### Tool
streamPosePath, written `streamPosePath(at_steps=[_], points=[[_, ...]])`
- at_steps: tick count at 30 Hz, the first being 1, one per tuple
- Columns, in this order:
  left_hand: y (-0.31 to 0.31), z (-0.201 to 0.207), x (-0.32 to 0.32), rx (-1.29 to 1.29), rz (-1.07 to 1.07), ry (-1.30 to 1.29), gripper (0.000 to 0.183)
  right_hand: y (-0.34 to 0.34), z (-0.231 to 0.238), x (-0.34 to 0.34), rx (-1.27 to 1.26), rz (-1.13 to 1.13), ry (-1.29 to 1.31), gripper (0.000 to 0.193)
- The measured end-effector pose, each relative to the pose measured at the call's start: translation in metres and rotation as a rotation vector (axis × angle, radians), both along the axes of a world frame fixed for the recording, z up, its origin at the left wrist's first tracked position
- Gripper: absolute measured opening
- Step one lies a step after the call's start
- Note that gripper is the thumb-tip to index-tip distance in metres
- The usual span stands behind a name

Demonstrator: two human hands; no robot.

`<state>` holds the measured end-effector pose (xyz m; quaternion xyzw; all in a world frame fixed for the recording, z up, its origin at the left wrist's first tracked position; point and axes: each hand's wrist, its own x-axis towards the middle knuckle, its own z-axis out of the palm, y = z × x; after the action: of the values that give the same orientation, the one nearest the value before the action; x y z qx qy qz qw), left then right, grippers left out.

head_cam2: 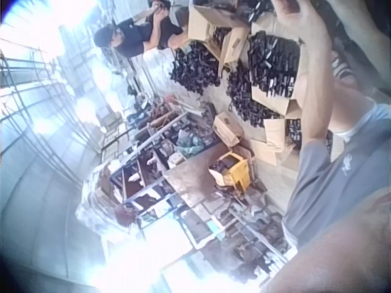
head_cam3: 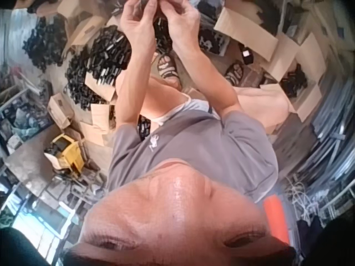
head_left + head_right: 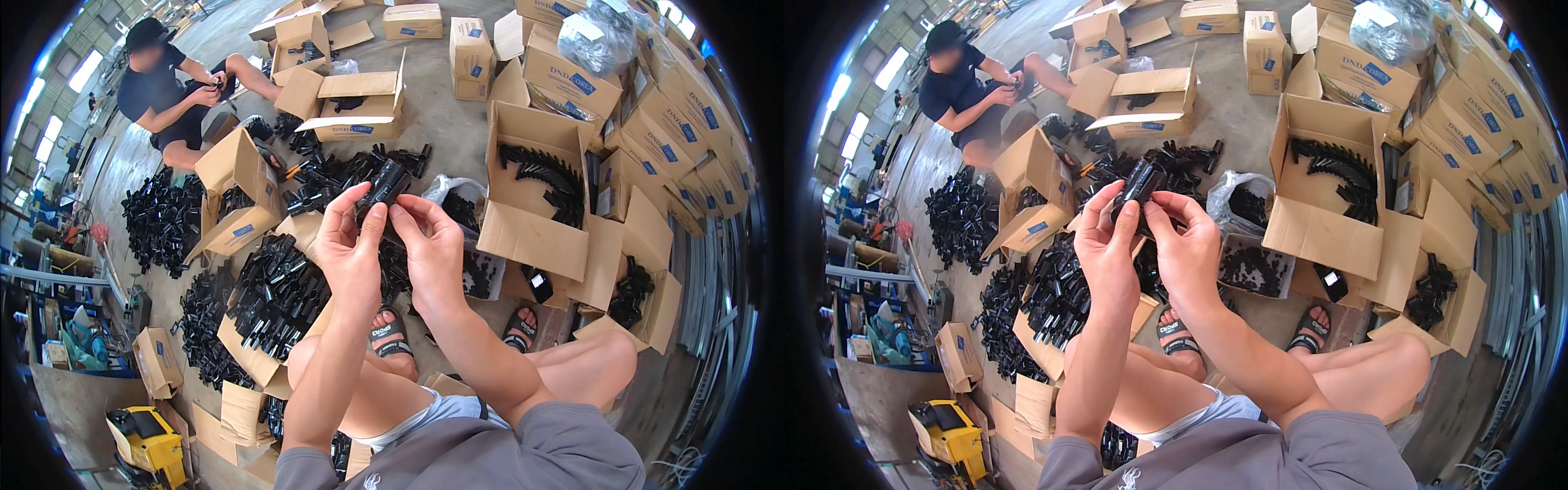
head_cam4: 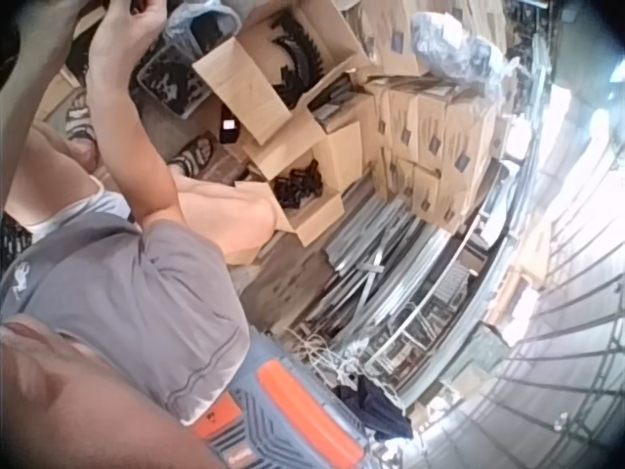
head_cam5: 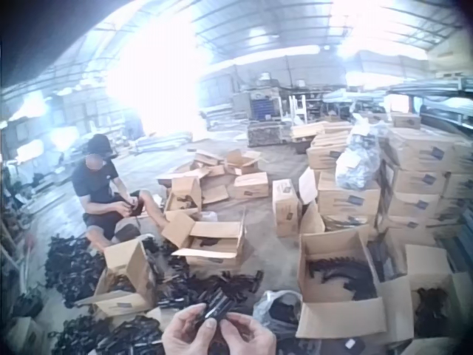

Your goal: The person takes black plastic components from a box and inserts a small metal piece into each one by hand while sitting on the floor.

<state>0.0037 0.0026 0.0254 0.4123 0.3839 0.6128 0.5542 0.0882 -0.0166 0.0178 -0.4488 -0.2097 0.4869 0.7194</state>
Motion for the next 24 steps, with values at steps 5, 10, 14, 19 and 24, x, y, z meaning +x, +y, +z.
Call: streamPosePath(at_steps=[5, 10, 14, 19, 24], points=[[0.002, 0.001, -0.002, 0.01, 0.003, -0.007, 0.032, 0.001, 0.003, 0.006, 0.011, 0.03, -0.01, 0.019], [0.003, 0.002, -0.002, 0.011, 0.001, 0.004, 0.032, 0.002, 0.004, 0.01, 0.007, 0.07, 0.009, 0.02], [0.002, 0.005, -0.005, 0.001, 0.002, -0.016, 0.032, 0.001, 0.005, 0.01, -0.011, 0.135, 0.079, 0.023], [0.002, 0.008, -0.004, -0.015, 0.014, 0.03, 0.032, 0.003, 0.001, 0.005, -0.016, 0.096, 0.065, 0.021], [0.003, 0.005, -0.002, 0.0, -0.004, 0.01, 0.032, 0.003, 0.0, 0.0, 0.006, 0.002, -0.194, 0.02]])
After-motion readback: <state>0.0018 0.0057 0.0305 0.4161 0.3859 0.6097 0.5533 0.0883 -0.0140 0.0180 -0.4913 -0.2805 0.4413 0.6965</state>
